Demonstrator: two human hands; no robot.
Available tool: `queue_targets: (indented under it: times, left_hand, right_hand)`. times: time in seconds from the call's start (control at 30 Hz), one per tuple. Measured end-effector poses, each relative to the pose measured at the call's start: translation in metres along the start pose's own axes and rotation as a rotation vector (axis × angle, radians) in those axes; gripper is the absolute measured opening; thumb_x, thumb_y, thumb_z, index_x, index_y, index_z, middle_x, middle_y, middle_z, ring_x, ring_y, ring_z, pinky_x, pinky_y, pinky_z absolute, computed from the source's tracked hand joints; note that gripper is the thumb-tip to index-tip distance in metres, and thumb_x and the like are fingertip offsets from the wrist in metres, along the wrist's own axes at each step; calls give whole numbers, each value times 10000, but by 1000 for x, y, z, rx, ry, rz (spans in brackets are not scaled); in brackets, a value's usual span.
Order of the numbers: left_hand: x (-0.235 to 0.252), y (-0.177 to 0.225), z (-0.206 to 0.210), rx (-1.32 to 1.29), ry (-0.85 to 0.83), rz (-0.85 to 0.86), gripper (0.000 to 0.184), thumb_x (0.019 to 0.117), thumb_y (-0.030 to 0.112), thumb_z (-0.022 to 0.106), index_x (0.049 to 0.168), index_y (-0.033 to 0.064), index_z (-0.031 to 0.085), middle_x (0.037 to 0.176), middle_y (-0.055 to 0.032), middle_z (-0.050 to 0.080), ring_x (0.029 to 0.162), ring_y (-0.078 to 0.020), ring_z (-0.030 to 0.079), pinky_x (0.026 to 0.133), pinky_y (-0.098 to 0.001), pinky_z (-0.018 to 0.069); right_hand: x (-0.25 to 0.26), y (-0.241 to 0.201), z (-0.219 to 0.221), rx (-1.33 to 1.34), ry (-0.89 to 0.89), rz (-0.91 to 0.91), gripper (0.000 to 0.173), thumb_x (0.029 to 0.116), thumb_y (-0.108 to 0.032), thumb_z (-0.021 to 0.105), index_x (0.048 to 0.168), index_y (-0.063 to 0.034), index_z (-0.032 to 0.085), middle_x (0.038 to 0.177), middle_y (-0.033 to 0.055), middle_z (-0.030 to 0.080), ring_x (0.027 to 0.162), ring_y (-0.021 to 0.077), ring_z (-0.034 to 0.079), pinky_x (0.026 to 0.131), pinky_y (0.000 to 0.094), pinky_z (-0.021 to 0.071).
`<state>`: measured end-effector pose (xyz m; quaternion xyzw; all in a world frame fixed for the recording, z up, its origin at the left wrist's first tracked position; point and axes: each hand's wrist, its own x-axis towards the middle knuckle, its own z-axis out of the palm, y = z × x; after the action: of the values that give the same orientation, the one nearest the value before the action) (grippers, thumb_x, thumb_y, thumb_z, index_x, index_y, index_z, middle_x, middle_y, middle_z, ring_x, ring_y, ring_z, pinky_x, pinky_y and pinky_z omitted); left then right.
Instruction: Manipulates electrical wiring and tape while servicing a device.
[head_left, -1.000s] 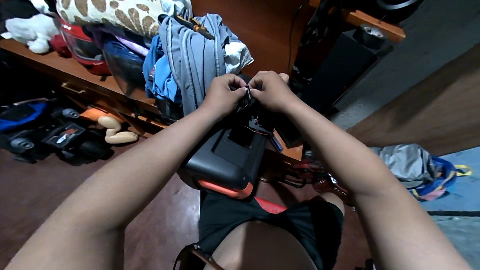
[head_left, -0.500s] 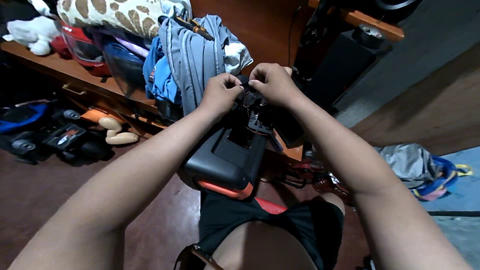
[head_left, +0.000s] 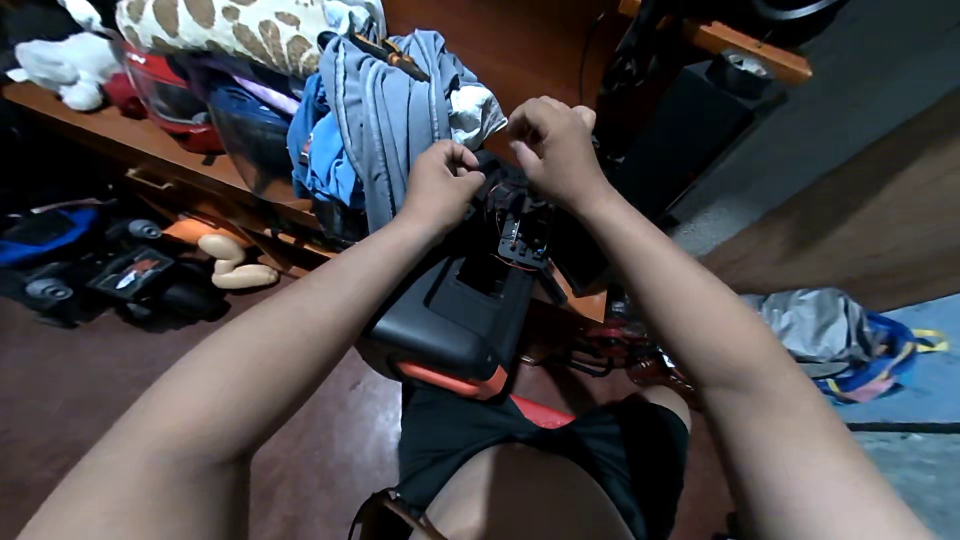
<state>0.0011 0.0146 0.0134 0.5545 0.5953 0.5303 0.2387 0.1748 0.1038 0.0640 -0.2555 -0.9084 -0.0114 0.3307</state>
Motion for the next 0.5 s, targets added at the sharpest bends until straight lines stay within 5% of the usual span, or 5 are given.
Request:
queue_targets:
  times: [0.2, 0.5]
  left_hand:
    - [-2, 7, 0, -7, 1, -52, 212, 951, 102, 697, 1139, 39, 623, 939, -63, 683, 770, -118, 666, 735, -318, 580]
    - [-1, 2, -1, -67, -44, 32, 267, 982, 73, 652, 1246, 46, 625, 1010, -61, 730, 855, -86, 700, 809, -286, 584]
  right_hand:
    - [-22, -19, 15, -73, -97, -45, 226, 934, -327, 695, 1106, -206, 778, 1090, 31, 707, 1067, 256, 624, 973, 587, 361]
    - [-16, -25, 15, 2, -200, 192, 191, 979, -268, 663, 1102, -190, 786, 1154, 7, 725, 1129, 225, 622, 1018, 575, 355]
